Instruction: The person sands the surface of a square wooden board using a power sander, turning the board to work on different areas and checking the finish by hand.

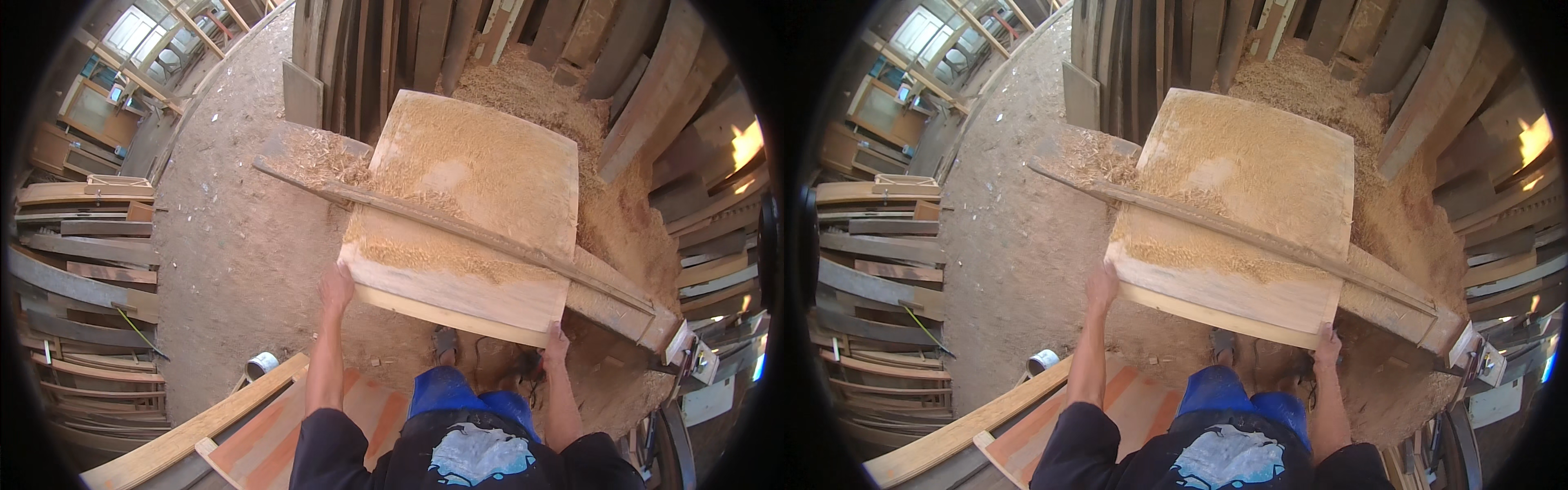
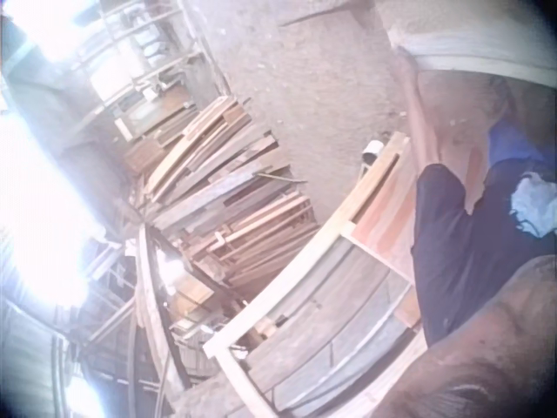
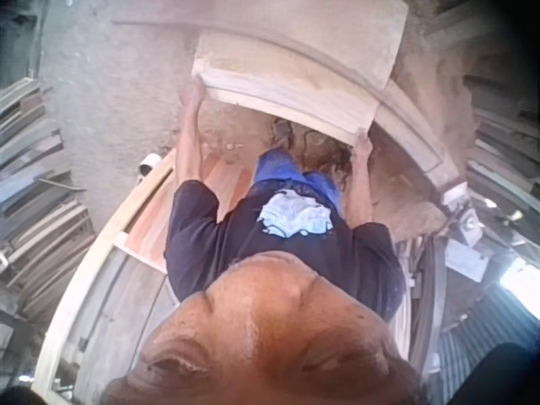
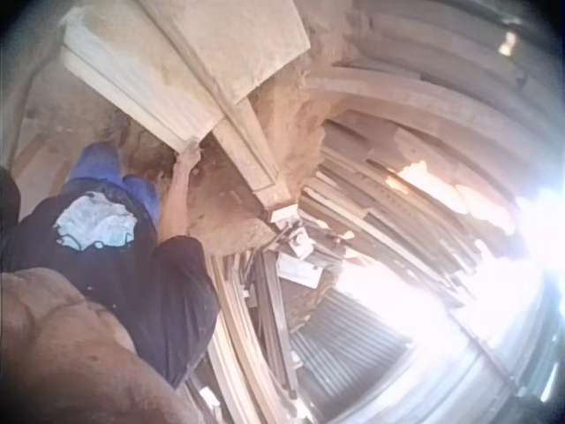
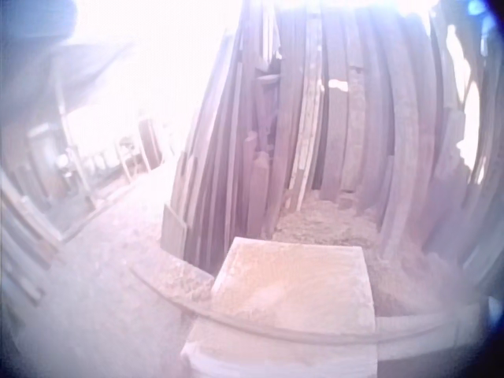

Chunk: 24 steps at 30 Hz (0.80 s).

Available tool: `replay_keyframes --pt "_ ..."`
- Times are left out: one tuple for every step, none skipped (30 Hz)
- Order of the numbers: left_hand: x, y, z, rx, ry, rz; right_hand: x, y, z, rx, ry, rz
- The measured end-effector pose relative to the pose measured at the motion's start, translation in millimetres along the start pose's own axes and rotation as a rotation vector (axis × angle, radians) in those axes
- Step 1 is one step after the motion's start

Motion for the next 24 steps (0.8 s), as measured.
replay_keyframes --pt "-13 1 5 -0.007 0.089 -0.023 7 -3 12 0.002 0.038 0.035" --pt "-22 -3 10 -0.020 0.181 -0.048 26 -11 24 0.009 0.032 0.040" --pt "-26 -8 15 -0.024 0.187 -0.053 47 -24 37 -0.074 -0.066 0.177" --pt "-31 -7 17 -0.315 0.294 0.008 50 -37 49 -0.175 -0.155 0.299" --pt "-41 5 16 -0.599 0.395 0.103 46 -36 52 -0.199 -0.116 0.276" --pt "-44 26 12 -0.798 0.450 0.149 44 -25 50 -0.234 -0.069 0.245" --pt "-46 48 5 -1.001 0.495 0.209 37 -17 46 -0.233 -0.031 0.149" --pt "-44 60 -1 -1.123 0.561 0.259 32 -11 44 -0.221 0.002 0.069" --pt "-35 60 -1 -1.255 0.616 0.266 31 -7 45 -0.240 0.011 0.072" --pt "-43 68 -3 -1.268 0.606 0.284 30 -4 45 -0.235 0.041 0.039" --pt "-53 73 -6 -1.530 0.670 0.299 29 -1 44 -0.232 0.073 0.006" --pt "-60 75 -10 -1.788 0.736 0.305 24 1 45 -0.250 0.078 0.006" --pt "-71 84 -20 -1.802 0.714 0.313 20 5 42 -0.181 0.120 0.029" --pt "-87 90 -33 -2.032 0.655 0.316 16 8 37 -0.113 0.163 0.051" --pt "-101 92 -45 -2.263 0.593 0.311 13 10 33 -0.127 0.173 0.057" --pt "-113 85 -49 -2.278 0.580 0.313 15 11 33 -0.147 0.094 -0.005" --pt "-124 71 -46 -2.346 0.557 0.310 18 10 36 -0.162 0.009 -0.065" --pt "-134 62 -43 -2.413 0.527 0.309 20 8 37 -0.174 0.016 -0.057" --pt "-143 55 -44 -2.425 0.510 0.304 22 7 37 -0.219 0.027 -0.034" --pt "-150 49 -45 -2.327 0.450 0.266 24 5 37 -0.263 0.035 -0.011" --pt "-153 47 -46 -2.225 0.389 0.231 25 5 34 -0.270 0.045 -0.003" --pt "-153 45 -48 -2.232 0.376 0.228 25 5 32 -0.275 0.021 -0.019" --pt "-153 44 -52 -2.135 0.421 0.226 26 4 31 -0.280 -0.005 -0.036" --pt "-151 44 -56 -2.036 0.465 0.223 27 3 30 -0.283 0.000 -0.030"
Point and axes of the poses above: each hand's wrist, its own x-axis towards the middle knuckle, its own z-axis out of the back of the hand, y = z × x, the point moved 1 cm from there along x, towards the middle knuckle, and after that the axes turned 4 degrees about -x, right-handed, at the moved point
